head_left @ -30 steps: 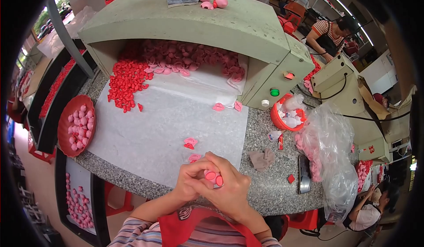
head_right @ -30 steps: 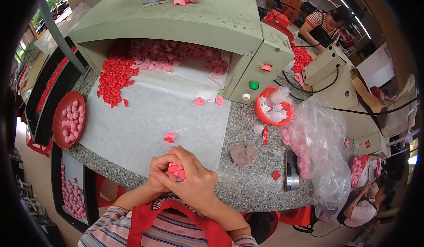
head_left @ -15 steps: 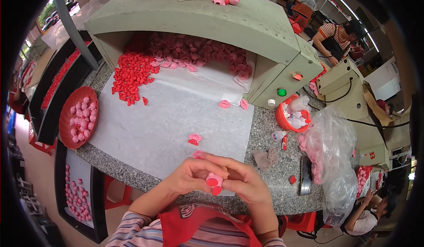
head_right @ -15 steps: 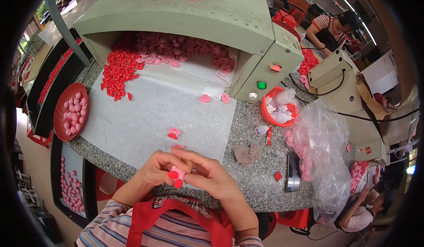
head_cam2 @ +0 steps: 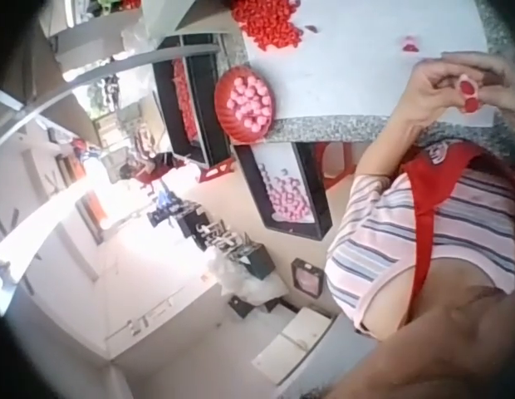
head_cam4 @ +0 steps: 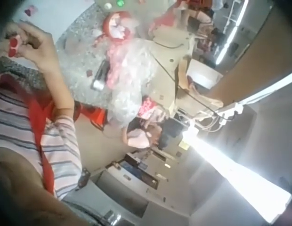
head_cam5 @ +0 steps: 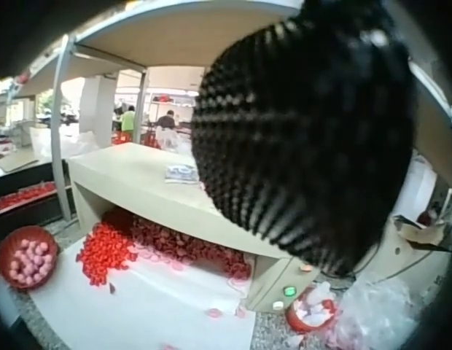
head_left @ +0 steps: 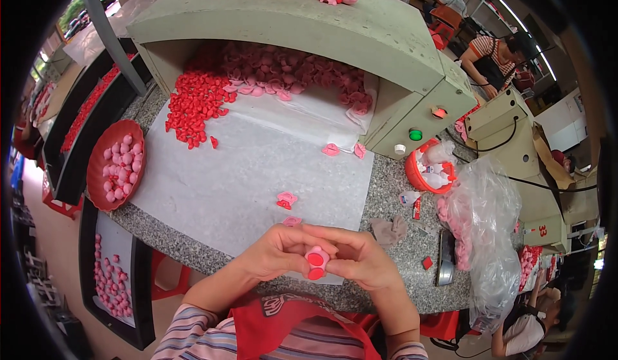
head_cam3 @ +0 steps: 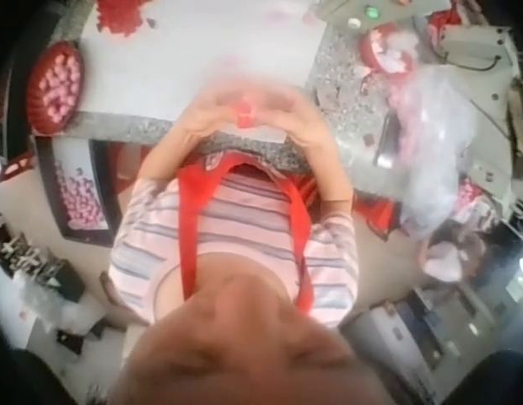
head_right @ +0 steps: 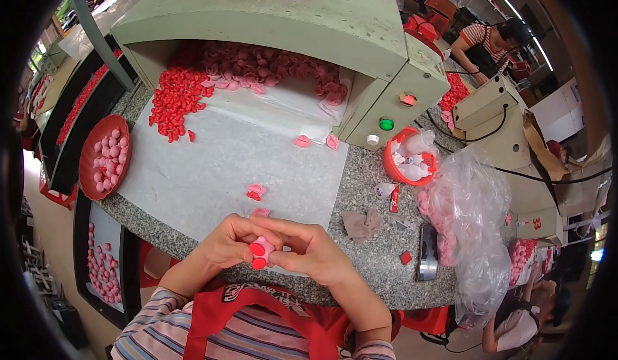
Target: Apply glue to small pink toy components and press them together to assemble pieces at a factory workbench.
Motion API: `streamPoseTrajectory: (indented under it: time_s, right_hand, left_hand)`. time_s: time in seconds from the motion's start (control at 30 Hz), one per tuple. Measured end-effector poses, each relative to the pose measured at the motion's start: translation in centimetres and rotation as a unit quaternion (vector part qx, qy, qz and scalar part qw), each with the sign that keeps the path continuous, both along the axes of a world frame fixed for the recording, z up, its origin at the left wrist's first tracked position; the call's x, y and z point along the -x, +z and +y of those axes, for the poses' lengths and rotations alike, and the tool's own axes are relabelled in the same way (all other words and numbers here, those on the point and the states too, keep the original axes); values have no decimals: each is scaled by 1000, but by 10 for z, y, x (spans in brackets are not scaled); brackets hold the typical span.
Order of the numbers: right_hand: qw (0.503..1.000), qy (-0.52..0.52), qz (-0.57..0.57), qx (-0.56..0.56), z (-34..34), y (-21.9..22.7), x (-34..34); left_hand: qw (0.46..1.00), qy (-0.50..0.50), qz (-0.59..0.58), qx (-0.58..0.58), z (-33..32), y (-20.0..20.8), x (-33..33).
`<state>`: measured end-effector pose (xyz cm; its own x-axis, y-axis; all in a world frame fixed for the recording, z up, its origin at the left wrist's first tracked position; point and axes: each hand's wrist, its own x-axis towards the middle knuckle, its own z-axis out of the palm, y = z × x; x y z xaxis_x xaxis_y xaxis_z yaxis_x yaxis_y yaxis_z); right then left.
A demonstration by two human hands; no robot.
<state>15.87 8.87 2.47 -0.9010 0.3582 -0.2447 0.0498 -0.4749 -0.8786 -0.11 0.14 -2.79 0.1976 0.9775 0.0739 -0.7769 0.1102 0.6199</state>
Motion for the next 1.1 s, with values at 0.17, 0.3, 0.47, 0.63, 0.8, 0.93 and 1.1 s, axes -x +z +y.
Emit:
streamPoseTrajectory:
  time_s: [0.17,0.3,0.47,0.63,0.8,0.93,1.1]
  right_hand:
    - [1000,-12,-19,11,-3,-5,0]
    - [1000,-17,15,-1,-7,-15,1]
    - [998,-30,42,37,-9,-23,0]
    - [998,-31,31,44,-7,-22,-1]
    - [991,-111,71,-3,-19,-23,8]
    - [962,-160,82,-206,-38,-8,15]
    - [904,-160,8,-396,-36,-18,18]
  left_hand:
    - [999,-12,36,17,-1,7,3]
    - [998,-18,47,26,-3,-1,5]
    - [999,-47,15,-10,-4,-8,5]
    - [999,-38,20,-9,-6,-5,2]
    - [995,-20,3,-96,0,-3,0]
    - [985,50,97,-130,-3,7,-6]
    - [921,144,304,-197,-7,5,-6]
